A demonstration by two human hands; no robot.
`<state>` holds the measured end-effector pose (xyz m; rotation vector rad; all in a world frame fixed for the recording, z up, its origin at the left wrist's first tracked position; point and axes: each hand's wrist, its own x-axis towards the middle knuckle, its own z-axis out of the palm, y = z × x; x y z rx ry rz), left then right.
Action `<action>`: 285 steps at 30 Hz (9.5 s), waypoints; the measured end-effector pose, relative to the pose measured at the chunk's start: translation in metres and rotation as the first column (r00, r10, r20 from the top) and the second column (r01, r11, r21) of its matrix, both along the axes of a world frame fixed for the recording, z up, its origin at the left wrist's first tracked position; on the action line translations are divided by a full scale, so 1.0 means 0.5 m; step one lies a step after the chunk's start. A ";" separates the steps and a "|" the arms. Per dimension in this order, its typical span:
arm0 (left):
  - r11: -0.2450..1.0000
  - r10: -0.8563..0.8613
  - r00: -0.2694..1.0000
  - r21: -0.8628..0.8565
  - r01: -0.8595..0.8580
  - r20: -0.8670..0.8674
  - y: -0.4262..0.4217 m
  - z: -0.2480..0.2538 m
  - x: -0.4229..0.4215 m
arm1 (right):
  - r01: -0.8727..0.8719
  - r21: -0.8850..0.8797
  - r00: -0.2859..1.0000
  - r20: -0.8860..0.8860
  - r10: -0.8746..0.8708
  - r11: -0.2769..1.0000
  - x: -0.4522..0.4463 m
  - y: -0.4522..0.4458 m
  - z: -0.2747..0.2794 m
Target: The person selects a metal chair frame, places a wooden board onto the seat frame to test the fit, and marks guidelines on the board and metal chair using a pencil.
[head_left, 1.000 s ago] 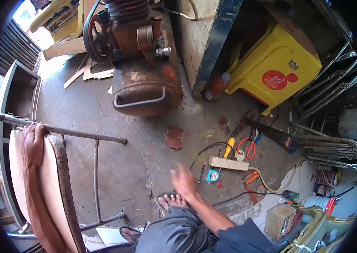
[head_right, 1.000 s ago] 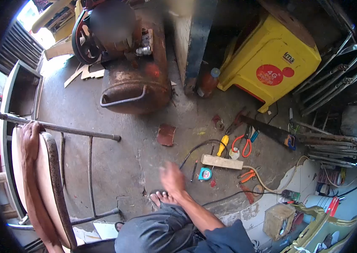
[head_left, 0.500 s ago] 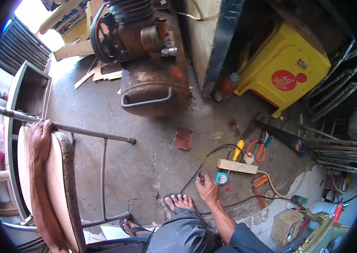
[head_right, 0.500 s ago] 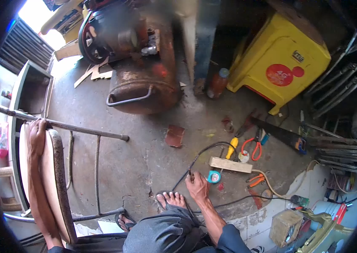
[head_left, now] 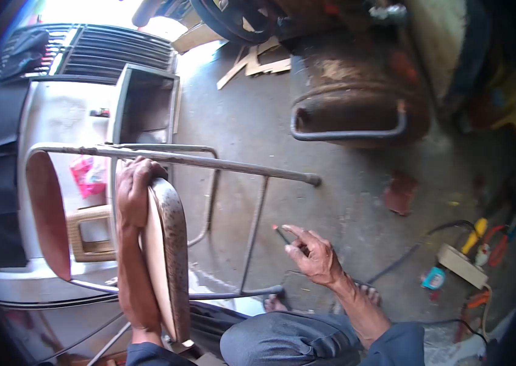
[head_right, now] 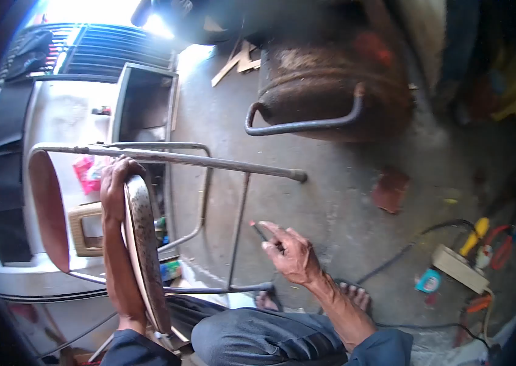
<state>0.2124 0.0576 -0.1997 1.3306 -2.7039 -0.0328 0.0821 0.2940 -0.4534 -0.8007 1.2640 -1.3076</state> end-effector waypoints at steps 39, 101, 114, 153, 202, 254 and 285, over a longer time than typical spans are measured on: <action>0.974 -0.086 0.996 0.209 0.083 0.003 -0.024 0.001 -0.012 | 0.295 -0.552 0.854 0.519 0.044 0.780 0.164 -0.261 0.145; 0.911 -0.356 0.915 0.289 0.295 0.190 -0.016 0.053 0.006 | 0.135 -0.487 0.857 0.494 0.145 0.863 0.233 -0.199 0.125; 0.975 -0.094 0.989 0.209 0.069 0.113 0.005 0.154 0.154 | 0.089 -0.549 0.827 0.506 0.246 0.831 0.259 -0.236 0.153; 0.955 -0.010 1.000 0.298 0.009 0.002 -0.004 0.172 0.191 | 0.274 -0.787 0.890 0.425 0.164 0.554 0.249 -0.288 0.277; 0.823 -0.205 0.956 0.566 0.051 0.212 -0.098 0.217 0.169 | -0.168 -0.632 0.721 0.445 0.532 0.756 0.570 -0.178 0.083; 0.830 -0.065 0.947 0.544 -0.124 0.314 -0.045 0.308 0.234 | 0.438 -0.389 0.765 0.634 -0.109 0.811 0.684 -0.626 0.320; 0.884 0.173 0.924 0.468 0.008 -0.342 -0.063 0.046 0.082 | -0.323 -0.203 0.908 0.211 0.363 0.924 0.298 -0.205 0.082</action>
